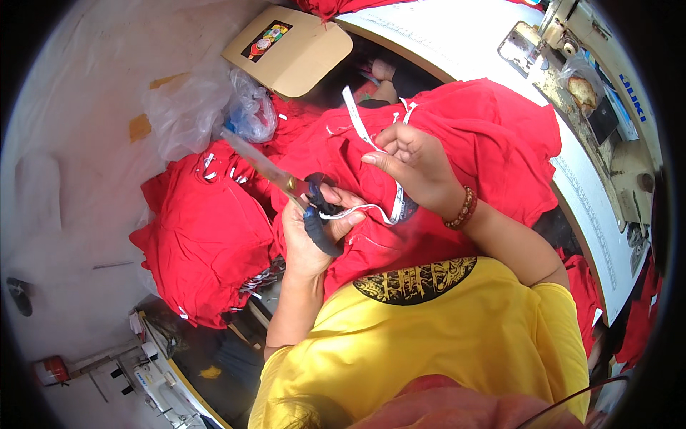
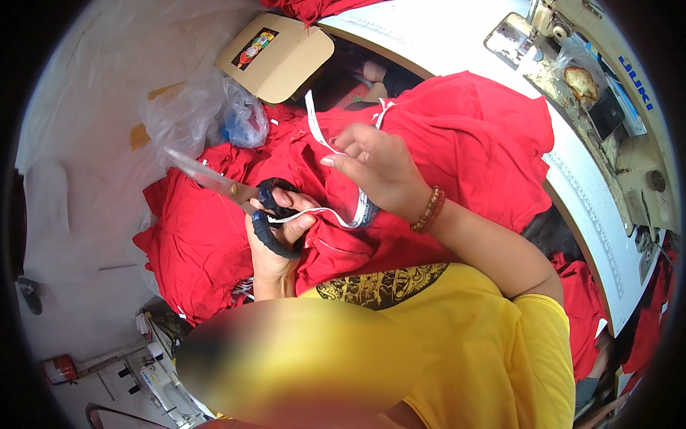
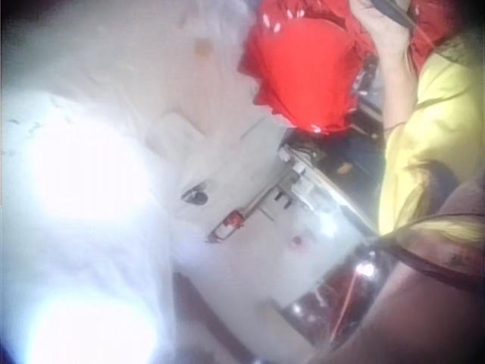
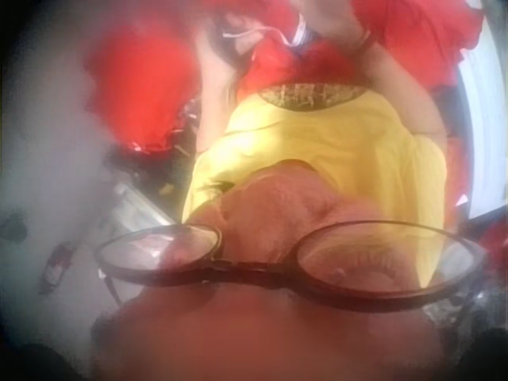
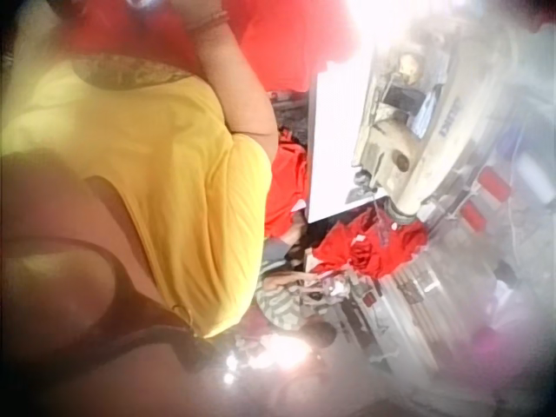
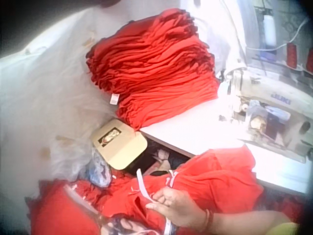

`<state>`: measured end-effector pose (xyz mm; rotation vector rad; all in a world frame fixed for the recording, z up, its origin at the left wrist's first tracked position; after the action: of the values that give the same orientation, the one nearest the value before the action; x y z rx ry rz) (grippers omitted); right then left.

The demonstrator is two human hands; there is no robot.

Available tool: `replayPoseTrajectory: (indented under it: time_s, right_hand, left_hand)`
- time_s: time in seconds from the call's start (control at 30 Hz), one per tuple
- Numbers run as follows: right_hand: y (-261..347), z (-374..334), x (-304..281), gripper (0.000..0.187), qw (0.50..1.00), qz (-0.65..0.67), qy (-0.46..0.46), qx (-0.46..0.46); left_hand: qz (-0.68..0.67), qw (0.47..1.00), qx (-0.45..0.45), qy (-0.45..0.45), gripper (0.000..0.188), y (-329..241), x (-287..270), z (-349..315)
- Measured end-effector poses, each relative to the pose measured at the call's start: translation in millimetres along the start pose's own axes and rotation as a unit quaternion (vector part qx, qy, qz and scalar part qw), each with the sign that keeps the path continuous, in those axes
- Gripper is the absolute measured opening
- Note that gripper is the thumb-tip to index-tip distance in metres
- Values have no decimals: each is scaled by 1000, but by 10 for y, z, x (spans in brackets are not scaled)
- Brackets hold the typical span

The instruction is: The person uses scissors to trim white threads and tags from a stack of red garments. They repeatedly pick up a garment, cut the excess material, and place the item back on the pile.

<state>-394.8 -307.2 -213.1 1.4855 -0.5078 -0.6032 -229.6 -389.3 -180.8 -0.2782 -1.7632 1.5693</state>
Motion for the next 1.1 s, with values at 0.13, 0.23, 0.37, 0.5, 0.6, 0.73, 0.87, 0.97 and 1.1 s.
replayPoseTrajectory:
  time_s: [0.13,0.23,0.37,0.5,0.6,0.73,0.87,0.97,1.1]
  right_hand:
    - [102,-54,51,18,994,-15,-20,-108]
    - [177,-118,69,17,977,-31,-2,-213]
    - [256,-230,75,19,946,-73,14,-315]
    - [297,-266,92,19,955,-87,31,-281]
    - [274,-265,106,19,953,-71,34,-292]
    - [273,-295,92,21,955,-58,54,-285]
    - [353,-286,55,22,955,-81,93,-271]
    - [268,-225,42,21,944,-90,100,-302]
    - [285,-218,40,22,946,-78,110,-295]
  left_hand:
    - [37,999,38,-3,38,28,7,52]
    - [72,993,77,-48,38,122,-24,101]
    - [150,978,112,-91,38,119,-74,53]
    - [31,986,111,-124,40,143,-83,36]
    - [35,985,115,-127,40,158,-88,38]
    - [58,982,119,-134,42,182,-102,29]
    - [54,983,115,-133,43,186,-108,35]
    - [79,980,114,-144,43,174,-113,26]
    - [189,952,184,-156,45,181,-112,-18]
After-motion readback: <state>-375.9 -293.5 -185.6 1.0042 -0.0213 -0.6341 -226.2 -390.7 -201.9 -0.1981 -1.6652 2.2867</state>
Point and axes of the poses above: each hand's wrist, its own z-axis towards the middle knuckle, its own x-axis out of the palm, y = z × x, the point moved 1 cm from there along z, towards the middle knuckle, and after that the axes turned 11 degrees about -y, right-handed, at the moved point
